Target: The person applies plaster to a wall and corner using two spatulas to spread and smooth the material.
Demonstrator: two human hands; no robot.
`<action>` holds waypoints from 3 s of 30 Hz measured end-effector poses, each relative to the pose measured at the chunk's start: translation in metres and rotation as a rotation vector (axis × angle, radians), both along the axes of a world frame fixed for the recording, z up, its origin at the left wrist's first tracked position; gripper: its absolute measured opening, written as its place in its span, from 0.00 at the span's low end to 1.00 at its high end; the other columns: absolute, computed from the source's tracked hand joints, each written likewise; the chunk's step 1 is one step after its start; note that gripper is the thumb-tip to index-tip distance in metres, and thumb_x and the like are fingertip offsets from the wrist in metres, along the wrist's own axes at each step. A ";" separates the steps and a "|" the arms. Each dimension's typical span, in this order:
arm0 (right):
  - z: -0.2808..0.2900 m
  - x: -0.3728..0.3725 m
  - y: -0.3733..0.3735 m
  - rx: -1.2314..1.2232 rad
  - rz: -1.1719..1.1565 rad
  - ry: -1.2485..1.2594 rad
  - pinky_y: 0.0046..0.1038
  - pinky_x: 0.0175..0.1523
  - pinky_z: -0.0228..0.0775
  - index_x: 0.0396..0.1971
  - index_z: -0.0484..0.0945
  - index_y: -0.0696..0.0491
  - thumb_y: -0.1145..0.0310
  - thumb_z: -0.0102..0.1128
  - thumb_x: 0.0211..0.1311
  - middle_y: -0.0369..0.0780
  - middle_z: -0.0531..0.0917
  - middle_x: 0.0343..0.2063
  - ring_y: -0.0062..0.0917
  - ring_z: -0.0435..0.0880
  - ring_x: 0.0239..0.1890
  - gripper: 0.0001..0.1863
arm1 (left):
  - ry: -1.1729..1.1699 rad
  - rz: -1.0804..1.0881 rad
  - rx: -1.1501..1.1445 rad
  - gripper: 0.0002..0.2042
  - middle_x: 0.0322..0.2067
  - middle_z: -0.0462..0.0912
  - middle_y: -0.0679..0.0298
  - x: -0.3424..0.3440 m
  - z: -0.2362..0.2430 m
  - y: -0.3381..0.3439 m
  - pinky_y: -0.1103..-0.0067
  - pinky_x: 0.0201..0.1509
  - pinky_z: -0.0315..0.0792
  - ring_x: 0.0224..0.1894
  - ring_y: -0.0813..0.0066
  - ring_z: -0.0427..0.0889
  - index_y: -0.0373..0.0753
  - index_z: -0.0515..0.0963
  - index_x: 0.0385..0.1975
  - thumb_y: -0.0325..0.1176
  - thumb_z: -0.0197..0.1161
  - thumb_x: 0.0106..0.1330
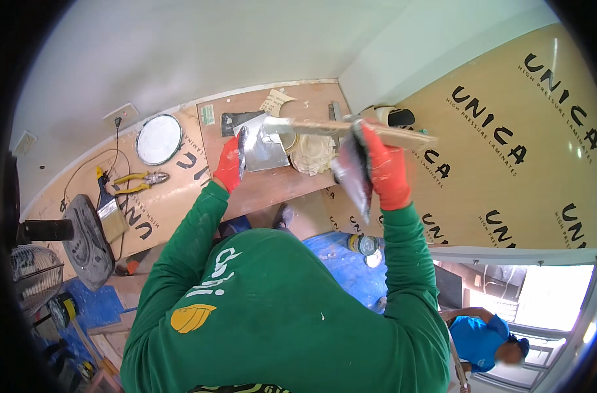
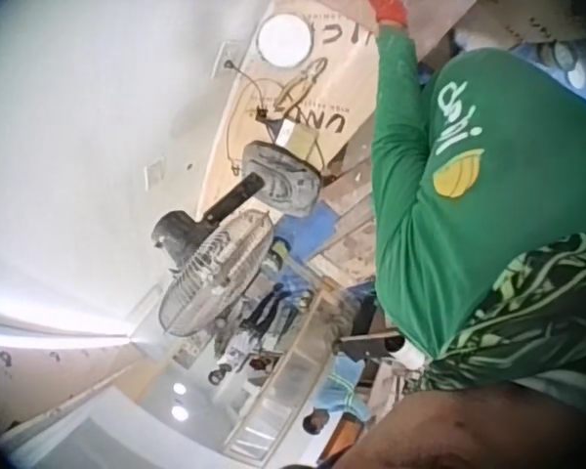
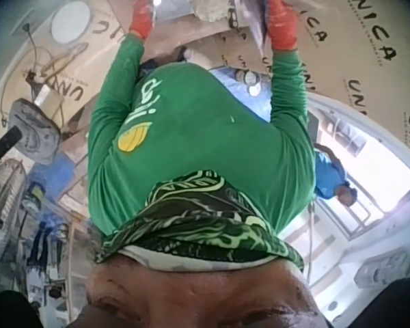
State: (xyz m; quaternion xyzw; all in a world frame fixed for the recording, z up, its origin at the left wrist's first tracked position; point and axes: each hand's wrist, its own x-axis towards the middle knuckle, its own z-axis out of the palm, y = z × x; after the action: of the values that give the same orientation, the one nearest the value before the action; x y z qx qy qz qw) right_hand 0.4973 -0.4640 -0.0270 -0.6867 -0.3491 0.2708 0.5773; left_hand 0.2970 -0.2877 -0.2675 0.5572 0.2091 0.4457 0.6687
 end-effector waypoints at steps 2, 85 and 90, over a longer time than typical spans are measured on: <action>-0.015 -0.004 -0.001 -0.035 0.062 -0.232 0.20 0.48 0.69 0.45 0.80 0.60 0.67 0.65 0.61 0.34 0.82 0.38 0.14 0.76 0.41 0.16 | -0.055 -0.082 -0.154 0.20 0.46 0.78 0.59 0.005 0.001 0.003 0.76 0.53 0.70 0.44 0.74 0.75 0.35 0.69 0.60 0.40 0.47 0.73; -0.012 -0.005 -0.005 0.047 0.096 -0.138 0.19 0.44 0.70 0.44 0.80 0.60 0.68 0.64 0.61 0.34 0.82 0.35 0.15 0.76 0.37 0.15 | -0.005 -0.040 -0.074 0.26 0.59 0.66 0.62 0.014 -0.046 0.010 0.77 0.62 0.63 0.59 0.73 0.67 0.39 0.61 0.67 0.43 0.45 0.73; -0.013 -0.009 -0.004 0.089 0.131 -0.320 0.19 0.40 0.70 0.42 0.80 0.62 0.68 0.66 0.59 0.35 0.82 0.32 0.14 0.76 0.34 0.15 | 0.108 -0.019 -0.168 0.25 0.55 0.71 0.61 0.019 -0.042 0.017 0.77 0.58 0.66 0.54 0.73 0.71 0.38 0.63 0.66 0.44 0.46 0.73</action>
State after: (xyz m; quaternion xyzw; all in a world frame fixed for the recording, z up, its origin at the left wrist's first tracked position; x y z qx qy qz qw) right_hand 0.4888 -0.4683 -0.0404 -0.6705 -0.4922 0.1794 0.5253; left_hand 0.3165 -0.2703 -0.3094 0.5243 0.2765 0.3895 0.7049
